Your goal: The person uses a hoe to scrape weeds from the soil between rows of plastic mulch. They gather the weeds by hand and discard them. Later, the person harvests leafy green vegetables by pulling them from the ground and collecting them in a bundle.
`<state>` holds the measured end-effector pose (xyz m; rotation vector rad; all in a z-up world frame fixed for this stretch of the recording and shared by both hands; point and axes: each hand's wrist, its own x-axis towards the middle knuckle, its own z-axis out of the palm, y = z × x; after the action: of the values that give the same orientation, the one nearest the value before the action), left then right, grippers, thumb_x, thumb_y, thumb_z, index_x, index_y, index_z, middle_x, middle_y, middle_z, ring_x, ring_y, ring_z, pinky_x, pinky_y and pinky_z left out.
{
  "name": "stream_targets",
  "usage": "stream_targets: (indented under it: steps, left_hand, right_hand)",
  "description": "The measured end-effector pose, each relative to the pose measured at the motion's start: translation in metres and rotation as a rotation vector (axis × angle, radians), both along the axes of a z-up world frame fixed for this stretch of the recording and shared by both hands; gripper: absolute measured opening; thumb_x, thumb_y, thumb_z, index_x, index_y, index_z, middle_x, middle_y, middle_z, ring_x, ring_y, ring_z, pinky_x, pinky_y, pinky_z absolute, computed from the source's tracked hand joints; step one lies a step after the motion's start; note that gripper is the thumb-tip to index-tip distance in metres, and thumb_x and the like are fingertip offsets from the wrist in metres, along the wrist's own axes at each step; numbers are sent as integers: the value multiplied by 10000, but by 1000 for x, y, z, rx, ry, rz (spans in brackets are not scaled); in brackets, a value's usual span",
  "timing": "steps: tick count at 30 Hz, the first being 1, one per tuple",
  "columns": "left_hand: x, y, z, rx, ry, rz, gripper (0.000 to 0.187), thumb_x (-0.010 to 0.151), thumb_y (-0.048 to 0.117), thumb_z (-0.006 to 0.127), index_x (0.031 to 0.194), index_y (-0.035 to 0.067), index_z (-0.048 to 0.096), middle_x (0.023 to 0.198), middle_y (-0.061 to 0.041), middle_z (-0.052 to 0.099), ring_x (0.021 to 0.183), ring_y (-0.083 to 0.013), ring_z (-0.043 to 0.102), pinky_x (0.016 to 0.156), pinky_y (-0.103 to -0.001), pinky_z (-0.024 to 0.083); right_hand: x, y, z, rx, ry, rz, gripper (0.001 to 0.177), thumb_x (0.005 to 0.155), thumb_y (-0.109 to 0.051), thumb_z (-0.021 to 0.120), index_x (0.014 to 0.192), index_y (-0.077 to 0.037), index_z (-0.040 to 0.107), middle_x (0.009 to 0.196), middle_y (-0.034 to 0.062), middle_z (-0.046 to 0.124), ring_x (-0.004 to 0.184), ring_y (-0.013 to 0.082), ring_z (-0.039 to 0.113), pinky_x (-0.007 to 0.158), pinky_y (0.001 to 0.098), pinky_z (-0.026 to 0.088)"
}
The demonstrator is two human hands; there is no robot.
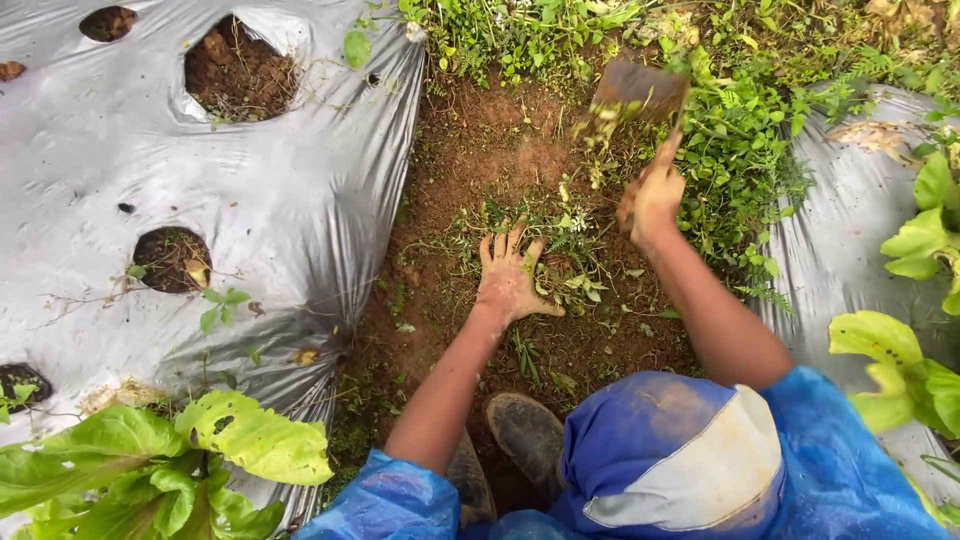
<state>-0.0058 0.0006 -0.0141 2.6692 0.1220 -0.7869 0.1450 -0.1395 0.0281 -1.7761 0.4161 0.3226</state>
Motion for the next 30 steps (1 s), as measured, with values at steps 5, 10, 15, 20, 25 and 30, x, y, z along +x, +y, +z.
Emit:
stream_targets:
  steps: [5,10,15,20,25,30]
  left_hand:
    - [-3,-3,-15,-3,-47,11,1218,608,881,706,1559,235,306,1634,-205,227,1531,-374,143,1218,-593,-4]
    - [-4,-2,-16,-35,-20,23,1223,604,879,711,1556,228,302,1628,-220,219,1524,-381,138,1211,-605,-30]
    - [3,-1,-2,-9,-32,9,1205,621,853,726,1555,217,306,1614,-218,225,1518,-384,124,1203,-599,-9]
    - [-3,-4,-26,-42,-62,17,1239,583,889,711,1536,210,303,1606,-220,205,1509,-392,118,1192,-608,-18]
    - [-3,-5,-24,-22,-19,12,1286,559,906,703,1554,213,277,1616,-241,205,1508,-396,128,1182,-631,-59]
    - [-2,-5,-18,23,-26,-2,1248,602,917,665,1573,237,273,1642,-225,192,1544,-399,55,1195,-608,-41]
  right_hand:
    - [83,-31,-123,15,66,-131,488,1032,-596,318,941,-137,453,503,-36,426,345,150,417,291,338,364]
    - [69,-40,-154,-37,9,-155,535,1052,-588,341,939,-93,510,475,31,451,338,158,440,301,320,346]
    - [21,-29,-125,-146,41,-169,471,1099,-496,346,912,-115,549,512,-32,528,331,87,473,263,257,361]
    - [-55,-29,-107,-194,113,-63,459,1137,-448,332,931,-98,545,561,-33,491,357,73,426,309,232,367]
    - [-110,-34,-93,-151,228,-4,533,1129,-511,289,860,-110,516,553,-51,443,358,87,375,312,240,343]
    - [-74,-31,-65,-91,194,20,499,1128,-518,341,824,-152,491,527,-71,463,333,63,388,288,220,350]
